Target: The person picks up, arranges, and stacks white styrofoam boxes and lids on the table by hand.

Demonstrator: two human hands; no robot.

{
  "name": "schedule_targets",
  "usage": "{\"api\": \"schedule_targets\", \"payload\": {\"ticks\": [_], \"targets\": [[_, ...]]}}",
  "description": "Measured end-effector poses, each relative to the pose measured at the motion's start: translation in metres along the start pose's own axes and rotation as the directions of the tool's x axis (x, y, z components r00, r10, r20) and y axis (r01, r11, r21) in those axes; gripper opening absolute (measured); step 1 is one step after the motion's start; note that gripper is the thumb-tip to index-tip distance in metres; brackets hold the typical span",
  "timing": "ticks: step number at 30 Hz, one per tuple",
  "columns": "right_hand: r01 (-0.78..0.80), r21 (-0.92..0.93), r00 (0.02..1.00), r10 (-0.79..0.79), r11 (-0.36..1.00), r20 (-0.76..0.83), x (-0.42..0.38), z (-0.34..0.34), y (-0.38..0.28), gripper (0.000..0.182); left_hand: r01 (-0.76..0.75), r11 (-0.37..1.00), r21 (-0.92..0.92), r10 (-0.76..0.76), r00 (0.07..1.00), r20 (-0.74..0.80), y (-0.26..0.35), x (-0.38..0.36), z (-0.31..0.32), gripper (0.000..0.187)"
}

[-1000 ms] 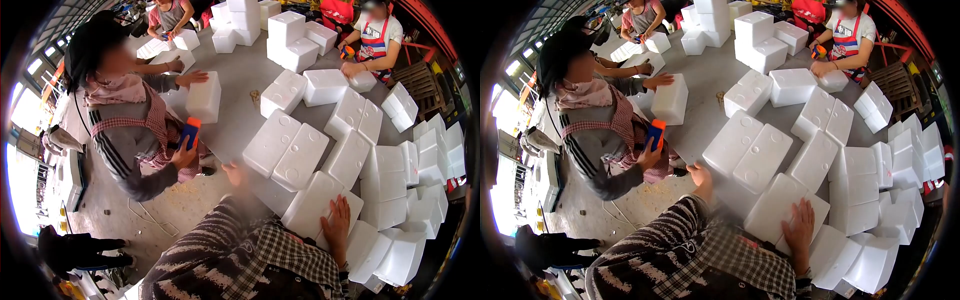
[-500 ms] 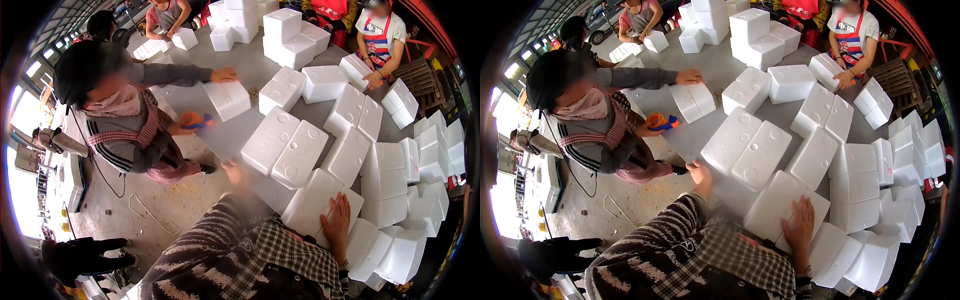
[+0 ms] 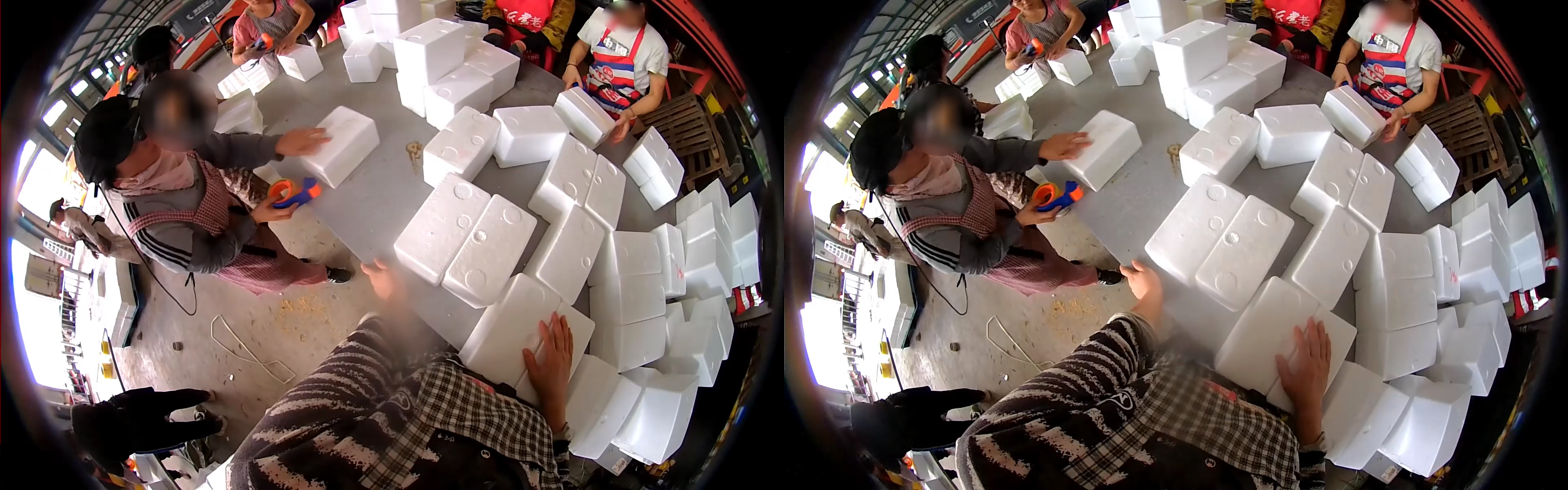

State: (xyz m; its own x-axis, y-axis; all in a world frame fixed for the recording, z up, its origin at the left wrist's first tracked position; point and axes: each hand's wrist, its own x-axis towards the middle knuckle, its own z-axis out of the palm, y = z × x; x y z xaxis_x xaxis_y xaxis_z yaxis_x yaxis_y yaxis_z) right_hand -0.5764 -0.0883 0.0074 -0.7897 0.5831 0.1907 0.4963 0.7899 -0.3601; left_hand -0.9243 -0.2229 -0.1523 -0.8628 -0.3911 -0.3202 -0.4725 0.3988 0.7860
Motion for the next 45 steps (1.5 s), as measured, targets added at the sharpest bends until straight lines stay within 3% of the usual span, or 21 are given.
{"api": "schedule_targets", "payload": {"ticks": [6, 10, 25, 28, 31, 34, 45], "targets": [[0.004, 0.007, 1.0, -0.004, 1.0, -0.004, -0.001, 0.0, 0.0, 0.059, -0.004, 1.0, -0.022, 0.004, 0.999, 0.033, -0.001, 0.0, -0.002, 0.064], [0.009, 0.006, 1.0, -0.009, 1.0, -0.01, -0.002, 0.001, 0.0, 0.059, -0.046, 0.999, 0.001, 0.046, 0.997, -0.065, -0.014, 0.009, 0.011, 0.062], [-0.007, -0.009, 1.0, 0.008, 1.0, 0.02, -0.001, -0.003, -0.004, 0.054, -0.028, 0.999, 0.038, 0.031, 0.996, -0.088, -0.013, 0.006, 0.01, 0.061], [-0.006, -0.008, 1.0, 0.007, 1.0, 0.018, -0.001, -0.002, -0.002, 0.054, 0.015, 1.0, -0.014, -0.014, 1.0, 0.025, 0.003, -0.004, -0.005, 0.067], [-0.007, -0.003, 1.0, 0.007, 1.0, 0.002, -0.002, 0.001, 0.0, 0.057, 0.022, 1.0, -0.007, -0.022, 1.0, 0.018, 0.0, -0.001, -0.003, 0.066], [-0.001, -0.006, 1.0, 0.001, 1.0, -0.006, -0.003, 0.002, 0.001, 0.059, -0.032, 0.999, 0.019, 0.033, 0.995, -0.095, -0.013, 0.006, 0.01, 0.061], [0.016, -0.009, 1.0, -0.016, 1.0, -0.015, -0.002, 0.0, 0.0, 0.058, -0.026, 0.999, 0.031, 0.029, 0.996, -0.082, -0.013, 0.007, 0.011, 0.061]]}}
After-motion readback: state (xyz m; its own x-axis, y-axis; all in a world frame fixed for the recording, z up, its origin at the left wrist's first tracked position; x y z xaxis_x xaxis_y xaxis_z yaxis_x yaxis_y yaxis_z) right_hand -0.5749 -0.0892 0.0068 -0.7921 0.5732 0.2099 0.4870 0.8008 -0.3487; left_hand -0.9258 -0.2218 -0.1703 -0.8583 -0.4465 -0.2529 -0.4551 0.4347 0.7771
